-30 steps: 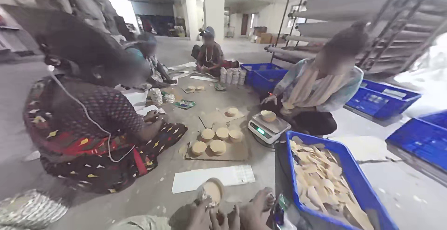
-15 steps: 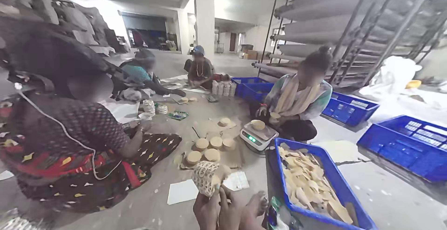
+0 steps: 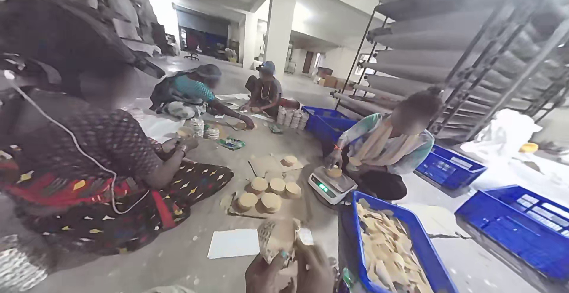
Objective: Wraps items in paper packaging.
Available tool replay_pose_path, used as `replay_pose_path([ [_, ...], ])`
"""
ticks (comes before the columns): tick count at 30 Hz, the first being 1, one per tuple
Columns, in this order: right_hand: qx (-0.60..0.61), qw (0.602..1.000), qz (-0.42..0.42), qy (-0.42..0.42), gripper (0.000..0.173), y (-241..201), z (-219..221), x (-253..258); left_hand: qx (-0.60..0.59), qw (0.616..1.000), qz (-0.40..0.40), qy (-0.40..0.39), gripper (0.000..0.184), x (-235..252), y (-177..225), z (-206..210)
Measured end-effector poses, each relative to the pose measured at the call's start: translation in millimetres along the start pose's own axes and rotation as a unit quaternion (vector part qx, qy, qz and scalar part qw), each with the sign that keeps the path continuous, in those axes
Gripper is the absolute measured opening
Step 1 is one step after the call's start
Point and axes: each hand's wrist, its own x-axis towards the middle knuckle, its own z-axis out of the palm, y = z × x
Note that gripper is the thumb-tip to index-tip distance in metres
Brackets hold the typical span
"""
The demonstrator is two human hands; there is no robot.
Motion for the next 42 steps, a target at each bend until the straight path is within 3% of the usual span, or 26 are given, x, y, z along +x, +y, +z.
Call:
replay_pose_path([
  [2, 0.123, 0.989, 0.078, -0.025, 0.013, 15, -8, 20, 0.001, 0.998, -0.041, -0.039, 0.012, -6, 4, -7],
  [4, 0.179, 0.980, 0.080, -0.033, 0.014, 16, -12, 36, 0.004, 0.995, -0.069, -0.066, 0.013, -11, 12, -7],
  [6, 0.095, 0.995, -0.019, 0.004, 0.009, 10, -10, 36, 0.015, 0.993, -0.068, -0.091, 0.014, -7, 18, -12],
  [8, -0.060, 0.987, -0.147, 0.021, 0.015, 3, -10, 22, 0.031, 0.993, -0.066, -0.098, 0.014, -3, 24, -18],
  [10, -0.132, 0.971, -0.189, -0.065, 0.033, -7, -17, 7, 0.049, 0.992, -0.073, -0.091, 0.010, 2, 28, -22],
  [11, -0.124, 0.973, -0.172, -0.094, 0.034, -10, -20, 6, 0.057, 0.991, -0.079, -0.096, 0.009, 4, 29, -25],
  [13, -0.025, 0.990, -0.072, -0.120, 0.016, -8, -28, 24, 0.072, 0.985, -0.094, -0.128, 0.009, 6, 29, -31],
  [15, 0.081, 0.985, 0.026, -0.150, 0.021, -5, -36, 45, 0.082, 0.973, -0.120, -0.179, 0.011, 7, 32, -36],
  [16, 0.101, 0.984, 0.013, -0.148, 0.019, -4, -37, 49, 0.089, 0.968, -0.128, -0.198, 0.012, 8, 36, -37],
  [18, 0.042, 0.987, -0.118, -0.099, 0.010, -4, -32, 43, 0.096, 0.962, -0.133, -0.218, 0.014, 14, 46, -38],
  [19, -0.024, 0.978, -0.196, -0.070, 0.014, -6, -30, 35, 0.094, 0.962, -0.136, -0.219, 0.015, 14, 50, -38],
  [22, -0.206, 0.926, -0.294, -0.117, 0.030, -17, -35, 11, 0.077, 0.967, -0.143, -0.195, 0.012, 14, 47, -40],
  [23, -0.190, 0.931, -0.274, -0.148, 0.031, -18, -38, 10, 0.076, 0.966, -0.151, -0.193, 0.011, 14, 43, -43],
  [25, -0.043, 0.967, -0.157, -0.196, 0.017, -14, -44, 28, 0.083, 0.958, -0.168, -0.219, 0.011, 15, 40, -46],
  [27, 0.092, 0.961, -0.019, -0.259, 0.020, -9, -49, 47, 0.104, 0.936, -0.184, -0.281, 0.012, 16, 43, -49],
  [28, 0.128, 0.952, 0.005, -0.279, 0.022, -7, -50, 51, 0.123, 0.923, -0.191, -0.310, 0.013, 17, 46, -48],
  [29, 0.136, 0.951, -0.006, -0.276, 0.015, -8, -50, 51, 0.137, 0.911, -0.201, -0.333, 0.014, 21, 50, -48],
  [31, 0.069, 0.967, -0.132, -0.207, 0.007, -11, -49, 38, 0.151, 0.898, -0.211, -0.355, 0.017, 27, 57, -49],
  [32, 0.012, 0.962, -0.212, -0.170, 0.009, -11, -48, 29, 0.150, 0.901, -0.208, -0.351, 0.018, 28, 57, -50],
  [34, -0.098, 0.929, -0.305, -0.186, 0.018, -14, -55, 14, 0.145, 0.910, -0.197, -0.334, 0.014, 31, 53, -55],
  [36, -0.104, 0.915, -0.294, -0.257, 0.022, -15, -63, 12, 0.154, 0.910, -0.196, -0.331, 0.013, 30, 50, -58],
  [39, 0.064, 0.939, -0.159, -0.299, 0.009, -4, -68, 31, 0.186, 0.863, -0.219, -0.415, 0.021, 26, 45, -57],
  [40, 0.102, 0.937, -0.151, -0.298, 0.012, 0, -68, 35, 0.199, 0.844, -0.230, -0.442, 0.022, 26, 45, -54],
  [42, 0.131, 0.925, -0.220, -0.281, 0.008, 9, -69, 33, 0.229, 0.816, -0.250, -0.469, 0.022, 27, 47, -46],
])
